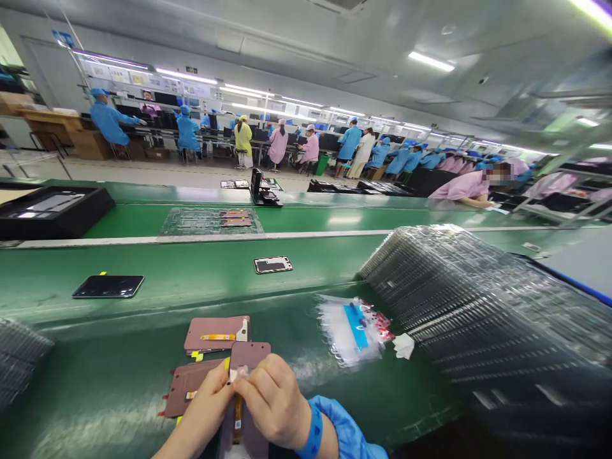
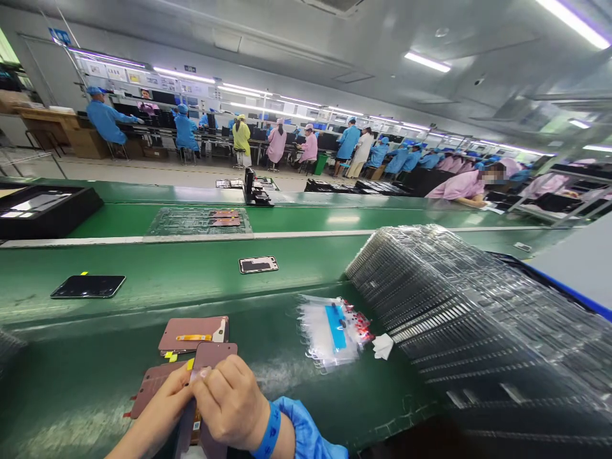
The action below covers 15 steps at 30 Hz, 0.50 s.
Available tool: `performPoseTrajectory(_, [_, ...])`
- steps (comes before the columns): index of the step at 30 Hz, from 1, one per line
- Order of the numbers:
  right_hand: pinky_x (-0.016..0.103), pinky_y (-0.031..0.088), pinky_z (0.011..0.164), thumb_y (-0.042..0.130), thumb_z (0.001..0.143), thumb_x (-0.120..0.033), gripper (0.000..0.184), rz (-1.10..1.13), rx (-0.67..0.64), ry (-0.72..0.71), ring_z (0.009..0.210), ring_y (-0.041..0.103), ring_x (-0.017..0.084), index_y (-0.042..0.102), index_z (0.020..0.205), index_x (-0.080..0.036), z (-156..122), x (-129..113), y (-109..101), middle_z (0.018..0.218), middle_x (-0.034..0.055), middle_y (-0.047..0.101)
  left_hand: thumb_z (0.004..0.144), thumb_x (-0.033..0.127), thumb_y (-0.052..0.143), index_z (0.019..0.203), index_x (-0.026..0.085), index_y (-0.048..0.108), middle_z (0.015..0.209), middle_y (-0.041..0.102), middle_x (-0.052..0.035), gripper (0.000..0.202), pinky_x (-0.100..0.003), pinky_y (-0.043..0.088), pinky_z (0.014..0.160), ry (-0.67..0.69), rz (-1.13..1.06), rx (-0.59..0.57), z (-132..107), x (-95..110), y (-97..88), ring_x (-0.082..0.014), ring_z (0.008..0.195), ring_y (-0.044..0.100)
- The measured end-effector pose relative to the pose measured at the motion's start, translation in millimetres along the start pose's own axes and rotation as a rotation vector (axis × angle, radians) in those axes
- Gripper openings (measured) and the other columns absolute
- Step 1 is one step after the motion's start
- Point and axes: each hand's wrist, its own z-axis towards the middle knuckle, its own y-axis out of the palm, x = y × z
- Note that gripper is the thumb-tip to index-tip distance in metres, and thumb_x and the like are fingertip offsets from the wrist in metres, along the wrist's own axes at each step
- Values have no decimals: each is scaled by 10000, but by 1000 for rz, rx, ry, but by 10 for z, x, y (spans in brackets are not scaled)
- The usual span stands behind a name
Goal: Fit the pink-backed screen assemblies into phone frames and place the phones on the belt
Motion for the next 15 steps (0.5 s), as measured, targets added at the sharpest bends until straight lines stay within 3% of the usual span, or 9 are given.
performPoseTrajectory(3, [329, 411, 691, 351, 1007, -86, 268, 47, 71, 69, 863, 583, 192, 615, 971, -68, -7, 19, -6, 785, 83, 595, 570, 498, 846, 862, 146, 706, 879, 713, -76, 479, -322, 495, 783, -85, -313, -195, -22, 16, -51, -280, 935, 637])
performPoseTrajectory(6, [307, 440, 686, 365, 999, -93, 244, 89, 72, 53, 815, 590, 165, 608, 999, -68, -46, 48, 45, 791, 82, 595, 646, 533, 810, 824, 134, 698, 757, 674, -50, 451, -257, 457, 567, -179, -548, -385, -11, 38, -117, -183, 670, 620])
performPoseTrajectory(12, [285, 445, 595, 352, 963, -63, 269, 91, -63, -114, 649, 535, 140, 607, 883, -93, -82, 42, 159, 691, 55, 533, 601, 472, 896, 782, 104, 654, 593, 556, 22, 476, -174, 383, 446, -263, -419, -259, 122, 38, -183, -69, 473, 492])
performPoseTrajectory(15, [282, 448, 577, 369, 970, -62, 265, 137, -41, -156, 653, 561, 142, 615, 873, -68, -20, -3, 58, 674, 53, 539, 556, 436, 925, 764, 76, 665, 633, 621, -20, 490, -170, 414, 480, -240, -436, -271, 194, 61, -213, -77, 509, 534])
